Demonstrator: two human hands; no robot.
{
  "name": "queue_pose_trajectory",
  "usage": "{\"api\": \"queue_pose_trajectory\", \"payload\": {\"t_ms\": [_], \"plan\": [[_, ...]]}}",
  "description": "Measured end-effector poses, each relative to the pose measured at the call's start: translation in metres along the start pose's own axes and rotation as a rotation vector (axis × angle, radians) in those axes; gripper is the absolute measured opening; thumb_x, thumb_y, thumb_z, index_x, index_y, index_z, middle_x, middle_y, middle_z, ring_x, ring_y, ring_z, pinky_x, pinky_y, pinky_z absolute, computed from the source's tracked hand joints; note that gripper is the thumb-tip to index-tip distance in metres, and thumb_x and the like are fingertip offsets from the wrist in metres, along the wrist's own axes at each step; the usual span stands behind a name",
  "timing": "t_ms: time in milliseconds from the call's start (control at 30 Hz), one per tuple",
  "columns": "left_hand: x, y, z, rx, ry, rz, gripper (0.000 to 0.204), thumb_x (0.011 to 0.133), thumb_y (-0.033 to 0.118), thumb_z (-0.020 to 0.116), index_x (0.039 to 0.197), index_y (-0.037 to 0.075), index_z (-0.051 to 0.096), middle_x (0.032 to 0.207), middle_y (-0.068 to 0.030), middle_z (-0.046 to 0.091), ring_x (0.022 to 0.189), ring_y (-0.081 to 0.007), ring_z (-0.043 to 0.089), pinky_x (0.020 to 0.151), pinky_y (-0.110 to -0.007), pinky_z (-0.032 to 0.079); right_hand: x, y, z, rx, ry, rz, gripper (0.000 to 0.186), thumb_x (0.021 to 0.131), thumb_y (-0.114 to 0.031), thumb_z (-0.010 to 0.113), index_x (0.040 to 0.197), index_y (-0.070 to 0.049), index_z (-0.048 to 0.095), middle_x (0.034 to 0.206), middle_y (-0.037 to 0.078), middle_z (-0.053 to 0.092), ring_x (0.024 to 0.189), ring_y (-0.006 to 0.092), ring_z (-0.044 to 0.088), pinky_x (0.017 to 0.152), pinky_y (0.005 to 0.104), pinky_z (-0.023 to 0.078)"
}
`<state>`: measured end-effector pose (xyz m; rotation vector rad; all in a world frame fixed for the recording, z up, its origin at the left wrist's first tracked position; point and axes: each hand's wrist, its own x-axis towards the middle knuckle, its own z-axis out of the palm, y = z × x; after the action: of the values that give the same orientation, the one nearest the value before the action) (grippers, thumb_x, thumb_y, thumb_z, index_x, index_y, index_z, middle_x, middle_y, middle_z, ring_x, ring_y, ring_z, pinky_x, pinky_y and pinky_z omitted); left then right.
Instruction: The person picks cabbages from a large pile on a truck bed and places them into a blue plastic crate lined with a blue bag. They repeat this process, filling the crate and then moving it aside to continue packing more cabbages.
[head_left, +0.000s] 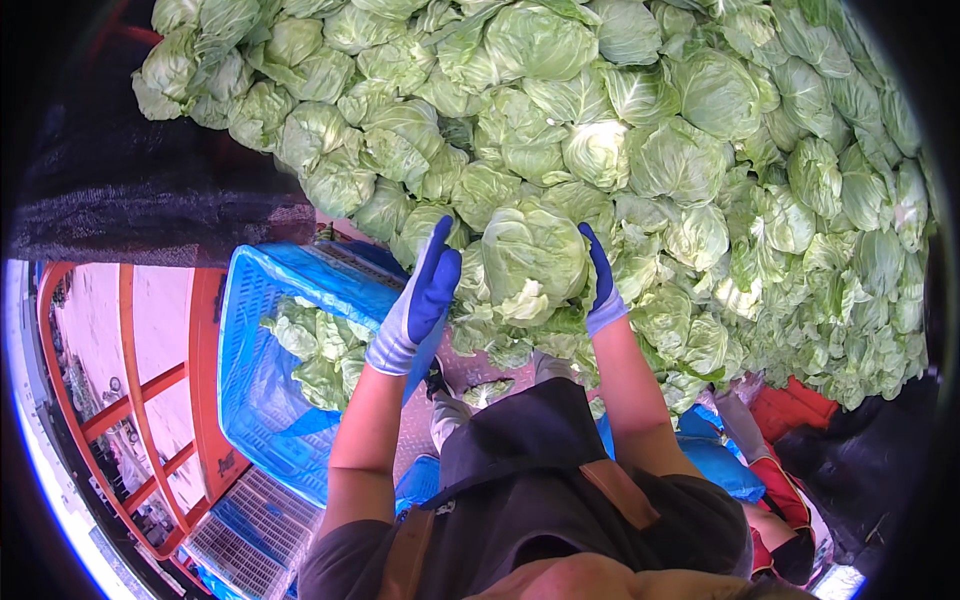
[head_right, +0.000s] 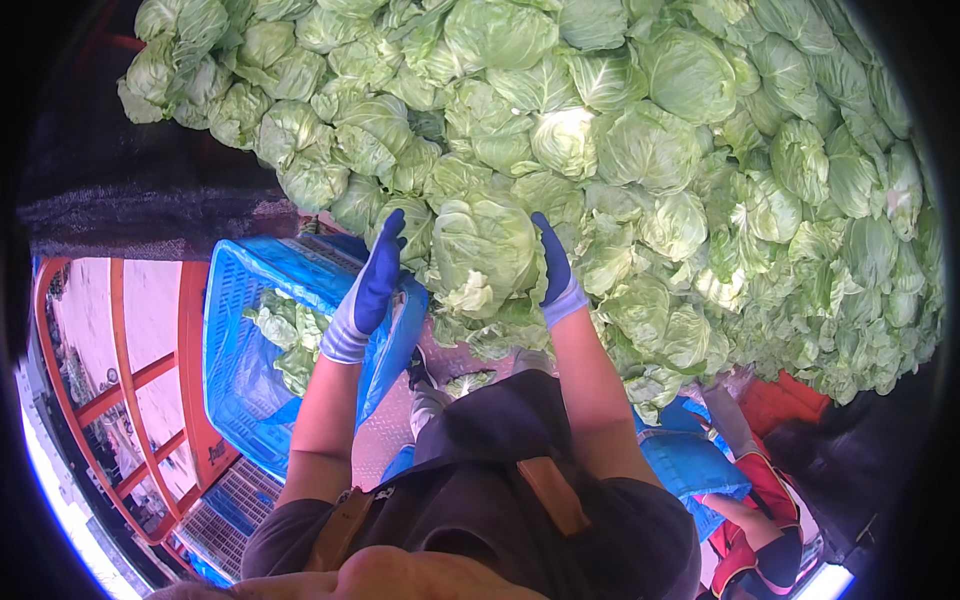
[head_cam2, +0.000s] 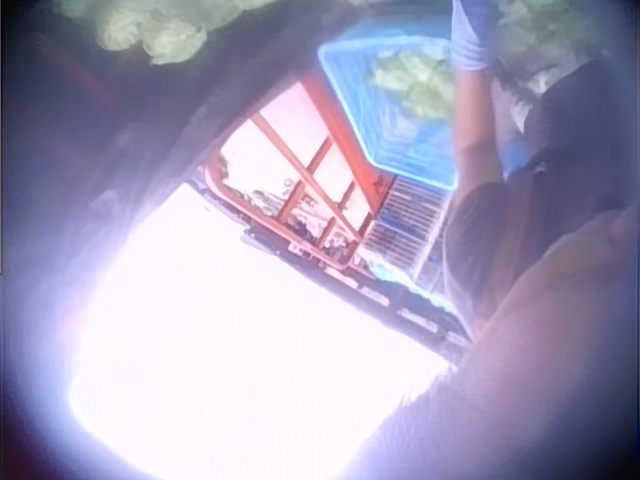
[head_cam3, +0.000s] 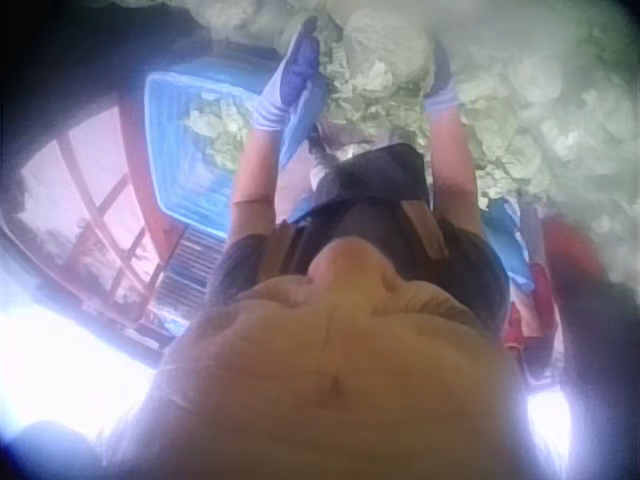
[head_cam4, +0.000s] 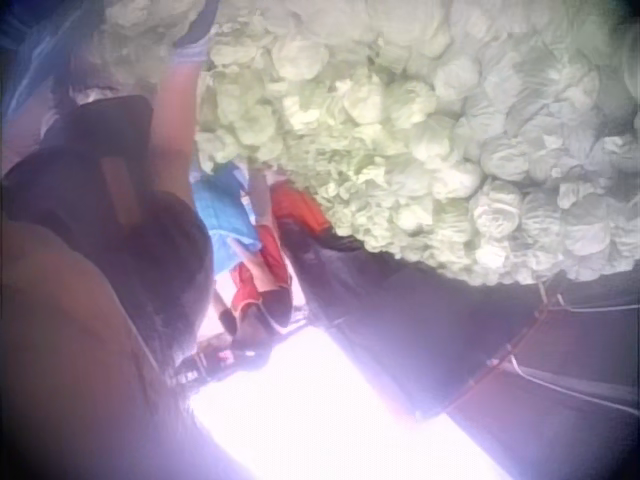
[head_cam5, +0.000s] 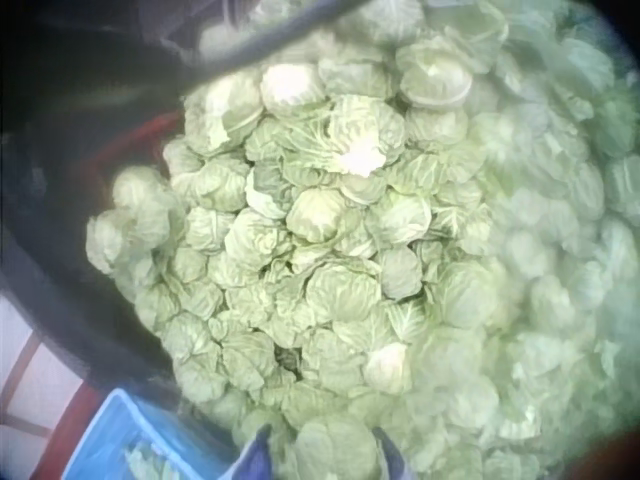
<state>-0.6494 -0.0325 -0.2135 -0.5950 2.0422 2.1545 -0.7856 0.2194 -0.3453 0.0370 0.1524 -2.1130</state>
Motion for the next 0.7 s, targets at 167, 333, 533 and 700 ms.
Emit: {"api": "queue_pose_trajectory", "payload": {"t_ms": [167, 333, 533, 700], "plan": [[-0.094, -0.024, -0.014, -0.003, 0.292, 0.093, 0.070, 0.104, 0.028, 0.059, 0.159, -0.001, 0.027, 0.160, -0.0207, 0.037, 0.150, -0.0287, 0.033, 0.121, -0.039, 0.028, 0.022, 0.085, 0.049, -0.111, 0.322, 0.215, 0.059, 0.110, -0.043, 0.040, 0.156, -0.005, 0.040, 0.153, 0.014, 0.051, 0.138, 0.0305, 0.052, 0.119, 0.0457, 0.038], [-0.214, -0.012, -0.064, 0.186, 0.418, 0.205, 0.066, 0.099, 0.026, 0.063, 0.158, 0.007, 0.039, 0.163, -0.0265, 0.032, 0.152, -0.0411, 0.031, 0.122, -0.046, 0.028, 0.042, 0.195, 0.087, -0.365, 0.302, 0.211, 0.057, 0.108, -0.039, 0.042, 0.152, -0.003, 0.043, 0.149, 0.015, 0.055, 0.129, 0.0311, 0.060, 0.110, 0.0468, 0.049], [-0.303, -0.054, -0.139, 0.159, 0.471, 0.438, 0.057, 0.098, 0.014, 0.062, 0.153, 0.011, 0.046, 0.159, -0.0211, 0.040, 0.145, -0.0394, 0.042, 0.117, -0.052, 0.033, 0.075, 0.278, 0.075, -0.258, 0.254, 0.380, 0.048, 0.109, -0.038, 0.045, 0.147, -0.007, 0.050, 0.141, 0.010, 0.059, 0.119, 0.0235, 0.062, 0.107, 0.0401, 0.050], [-0.319, -0.080, -0.157, -0.530, 0.595, 0.115, 0.075, 0.102, 0.030, 0.055, 0.165, 0.011, 0.019, 0.164, -0.0148, 0.032, 0.149, -0.0282, 0.035, 0.119, -0.041, 0.031, 0.084, 0.353, 0.096, -0.235, 0.226, 0.498, 0.052, 0.109, -0.037, 0.045, 0.151, -0.005, 0.045, 0.147, 0.011, 0.054, 0.129, 0.0253, 0.056, 0.112, 0.0407, 0.045]]}}
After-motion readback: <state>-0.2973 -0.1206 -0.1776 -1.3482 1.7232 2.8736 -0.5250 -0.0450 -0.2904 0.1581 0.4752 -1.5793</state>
